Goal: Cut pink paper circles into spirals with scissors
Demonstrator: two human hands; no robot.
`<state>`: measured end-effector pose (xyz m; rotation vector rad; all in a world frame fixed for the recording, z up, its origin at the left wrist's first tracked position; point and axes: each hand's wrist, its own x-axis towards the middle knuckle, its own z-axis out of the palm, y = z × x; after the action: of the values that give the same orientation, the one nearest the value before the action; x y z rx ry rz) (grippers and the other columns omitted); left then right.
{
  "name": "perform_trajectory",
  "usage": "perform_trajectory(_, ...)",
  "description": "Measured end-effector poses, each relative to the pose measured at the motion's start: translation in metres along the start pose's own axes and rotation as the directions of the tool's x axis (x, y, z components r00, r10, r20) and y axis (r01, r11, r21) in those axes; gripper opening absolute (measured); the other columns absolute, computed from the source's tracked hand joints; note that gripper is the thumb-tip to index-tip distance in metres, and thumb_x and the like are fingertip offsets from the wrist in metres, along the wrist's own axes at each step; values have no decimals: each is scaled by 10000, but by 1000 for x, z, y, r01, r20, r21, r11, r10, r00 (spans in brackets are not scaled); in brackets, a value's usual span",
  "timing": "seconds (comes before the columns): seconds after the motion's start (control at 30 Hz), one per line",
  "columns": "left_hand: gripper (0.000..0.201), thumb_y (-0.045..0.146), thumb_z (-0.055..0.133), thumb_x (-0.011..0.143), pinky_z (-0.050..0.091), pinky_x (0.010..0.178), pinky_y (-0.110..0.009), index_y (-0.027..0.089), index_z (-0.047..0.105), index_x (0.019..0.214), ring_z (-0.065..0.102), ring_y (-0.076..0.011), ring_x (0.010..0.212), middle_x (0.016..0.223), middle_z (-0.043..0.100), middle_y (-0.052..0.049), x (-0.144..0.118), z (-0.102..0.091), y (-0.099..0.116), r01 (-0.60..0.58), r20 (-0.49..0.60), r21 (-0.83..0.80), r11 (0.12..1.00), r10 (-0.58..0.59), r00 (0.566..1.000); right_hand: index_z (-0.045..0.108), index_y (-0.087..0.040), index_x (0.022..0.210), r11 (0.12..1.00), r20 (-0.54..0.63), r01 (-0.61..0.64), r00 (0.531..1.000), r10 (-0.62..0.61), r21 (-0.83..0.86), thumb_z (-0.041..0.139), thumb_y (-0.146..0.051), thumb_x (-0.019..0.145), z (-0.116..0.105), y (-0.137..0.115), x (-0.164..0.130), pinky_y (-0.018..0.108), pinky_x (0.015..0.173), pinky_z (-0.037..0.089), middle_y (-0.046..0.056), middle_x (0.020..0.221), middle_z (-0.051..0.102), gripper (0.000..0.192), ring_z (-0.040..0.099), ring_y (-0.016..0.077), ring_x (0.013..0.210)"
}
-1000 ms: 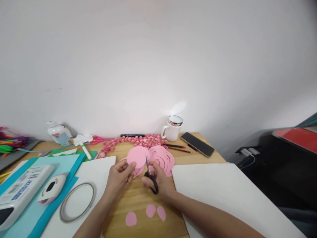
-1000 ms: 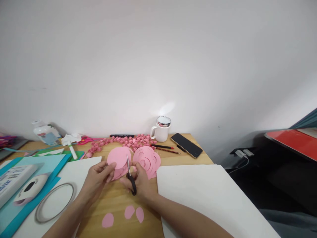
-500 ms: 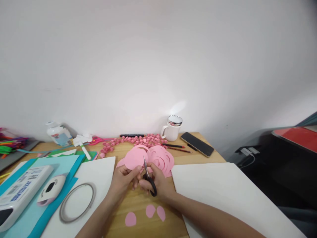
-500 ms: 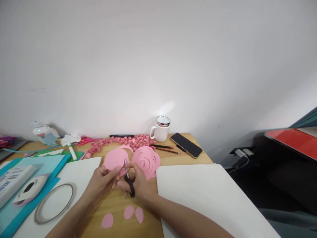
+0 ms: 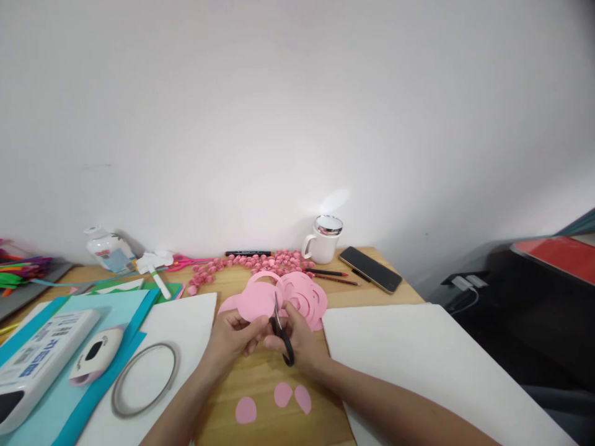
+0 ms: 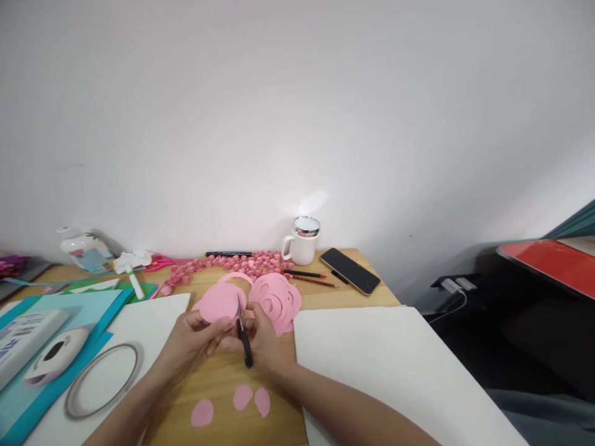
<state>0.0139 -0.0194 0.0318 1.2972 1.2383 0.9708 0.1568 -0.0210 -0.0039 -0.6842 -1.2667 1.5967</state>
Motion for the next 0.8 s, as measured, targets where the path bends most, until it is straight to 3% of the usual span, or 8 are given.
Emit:
perform_trajectory(0.4, 332, 384, 684, 637, 254, 353, -177, 137, 566, 450, 355, -53, 318, 320, 441, 50, -2, 3, 4, 4, -7, 22, 1000, -4, 1000, 401, -230, 958, 1000, 13, 19, 1000, -19, 20, 749, -455, 596, 3, -4, 0, 252, 511, 400, -39, 624, 559, 551, 570, 170, 595)
perform_trajectory(0.8, 344, 407, 682, 641, 264, 354, -182, 137, 571, 459, 364, -61, 330, 337, 457, 40, -1, 2, 0, -7, -6, 18, 1000, 7, 1000, 389, -236, 861, 999, -24, 11, 1000, -12, -40, 744, -435, 603, 0, -1, -1, 214, 474, 354, -53, 603, 551, 482, 521, 131, 541)
